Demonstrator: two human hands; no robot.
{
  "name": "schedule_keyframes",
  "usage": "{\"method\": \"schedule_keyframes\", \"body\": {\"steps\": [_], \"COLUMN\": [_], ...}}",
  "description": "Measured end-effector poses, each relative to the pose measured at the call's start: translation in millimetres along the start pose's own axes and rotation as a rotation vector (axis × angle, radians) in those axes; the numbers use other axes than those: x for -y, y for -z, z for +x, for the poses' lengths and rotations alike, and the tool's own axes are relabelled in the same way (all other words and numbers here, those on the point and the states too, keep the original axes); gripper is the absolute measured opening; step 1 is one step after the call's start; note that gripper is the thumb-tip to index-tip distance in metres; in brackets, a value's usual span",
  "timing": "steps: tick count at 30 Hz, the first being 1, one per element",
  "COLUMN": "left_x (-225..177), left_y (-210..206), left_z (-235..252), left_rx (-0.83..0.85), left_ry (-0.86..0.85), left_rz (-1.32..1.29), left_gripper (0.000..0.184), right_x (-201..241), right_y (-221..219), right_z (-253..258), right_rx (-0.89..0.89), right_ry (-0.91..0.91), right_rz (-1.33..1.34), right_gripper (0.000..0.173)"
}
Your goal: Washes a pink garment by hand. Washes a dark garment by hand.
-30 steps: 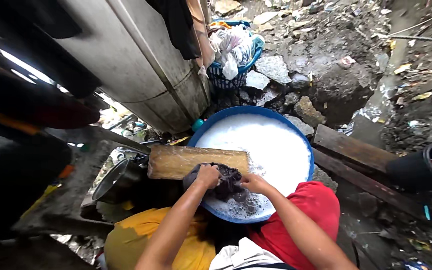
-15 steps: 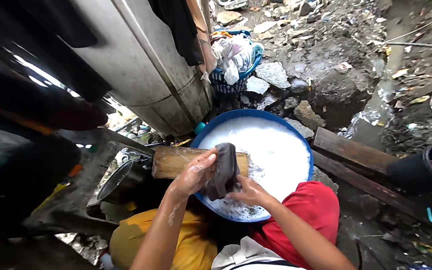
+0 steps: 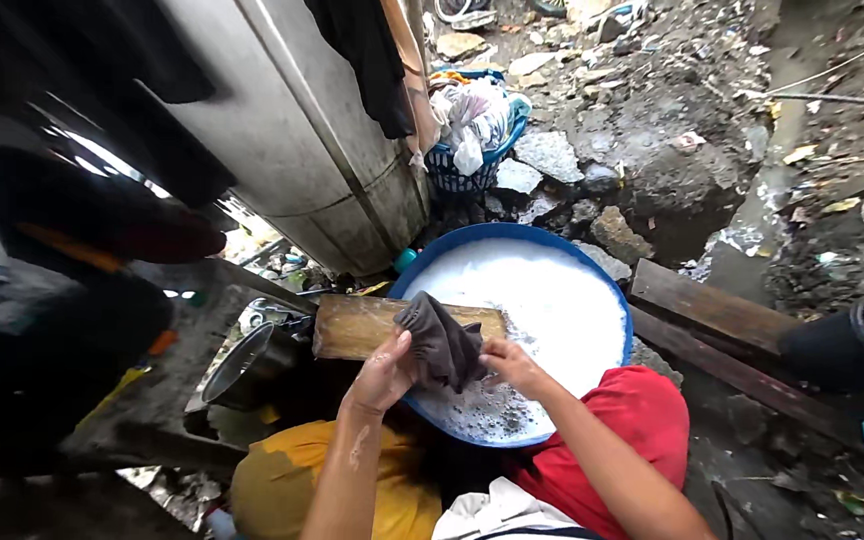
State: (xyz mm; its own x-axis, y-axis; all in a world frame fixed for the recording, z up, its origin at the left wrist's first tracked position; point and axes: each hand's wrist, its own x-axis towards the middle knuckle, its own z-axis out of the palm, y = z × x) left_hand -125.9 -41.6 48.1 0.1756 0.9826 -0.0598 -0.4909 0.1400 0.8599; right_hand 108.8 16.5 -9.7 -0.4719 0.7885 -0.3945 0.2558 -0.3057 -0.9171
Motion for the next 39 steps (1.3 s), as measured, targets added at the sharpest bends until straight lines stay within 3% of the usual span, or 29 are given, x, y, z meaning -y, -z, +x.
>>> {"method": "schedule_keyframes", "body": {"steps": [3, 6, 8, 10, 12, 14, 16, 19, 21, 24, 26, 31, 34, 39], "left_x": [-16, -25, -20, 1, 32, 60, 67, 43, 35, 39, 45, 31, 22, 26], "left_y": [7, 8, 8, 17, 31, 65, 92, 92, 88, 110, 127, 135, 133, 138], "left_z": [-13, -15, -6, 14, 40, 59, 59, 58, 60, 57, 56, 53, 51, 49], "left_rx": [0.083, 0.189, 0.077, -0.206, -0.571, -0.769, -0.902, -0.832, -0.763, -0.768, -0.775, -0.662, -0.580, -0.520], "left_ry": [-0.039, -0.146, -0.240, -0.244, -0.006, 0.216, 0.356, 0.579, 0.629, 0.382, 0.308, 0.432, 0.522, 0.615], "left_rz": [0.063, 0.013, -0.106, -0.190, -0.049, 0.106, 0.451, 1.145, 1.504, 1.732, 1.759, 1.736, 1.696, 1.701], "left_gripper": [0.063, 0.057, 0.049, 0.036, 0.029, 0.033, 0.045, 0.052, 0.050, 0.046, 0.047, 0.048, 0.045, 0.050], "right_x": [37, 73, 96, 102, 89, 59, 12, -51, -88, -114, -118, -98, -96, -94], "right_y": [29, 52, 50, 40, 37, 47, 64, 82, 85, 76, 74, 85, 107, 129], "right_z": [-12, -14, -1, 26, 60, 87, 103, 98, 90, 89, 94, 113, 130, 161], "right_rx": [-0.162, -0.355, -0.421, -0.384, -0.336, -0.351, -0.467, -0.657, -0.755, -0.722, -0.647, -0.763, -0.787, -0.472], "right_ry": [0.165, 0.473, 0.602, 0.620, 0.455, 0.174, -0.114, -0.521, -0.717, -0.795, -0.797, -0.767, -0.707, -0.567], "right_rz": [0.027, -0.097, -0.120, -0.108, -0.168, -0.265, -0.282, -0.302, -0.310, -0.219, -0.155, -0.242, -0.367, -0.494], "right_gripper": [0.021, 0.017, 0.017, 0.018, 0.028, 0.049, 0.059, 0.074, 0.084, 0.085, 0.069, 0.066, 0.075, 0.057]}}
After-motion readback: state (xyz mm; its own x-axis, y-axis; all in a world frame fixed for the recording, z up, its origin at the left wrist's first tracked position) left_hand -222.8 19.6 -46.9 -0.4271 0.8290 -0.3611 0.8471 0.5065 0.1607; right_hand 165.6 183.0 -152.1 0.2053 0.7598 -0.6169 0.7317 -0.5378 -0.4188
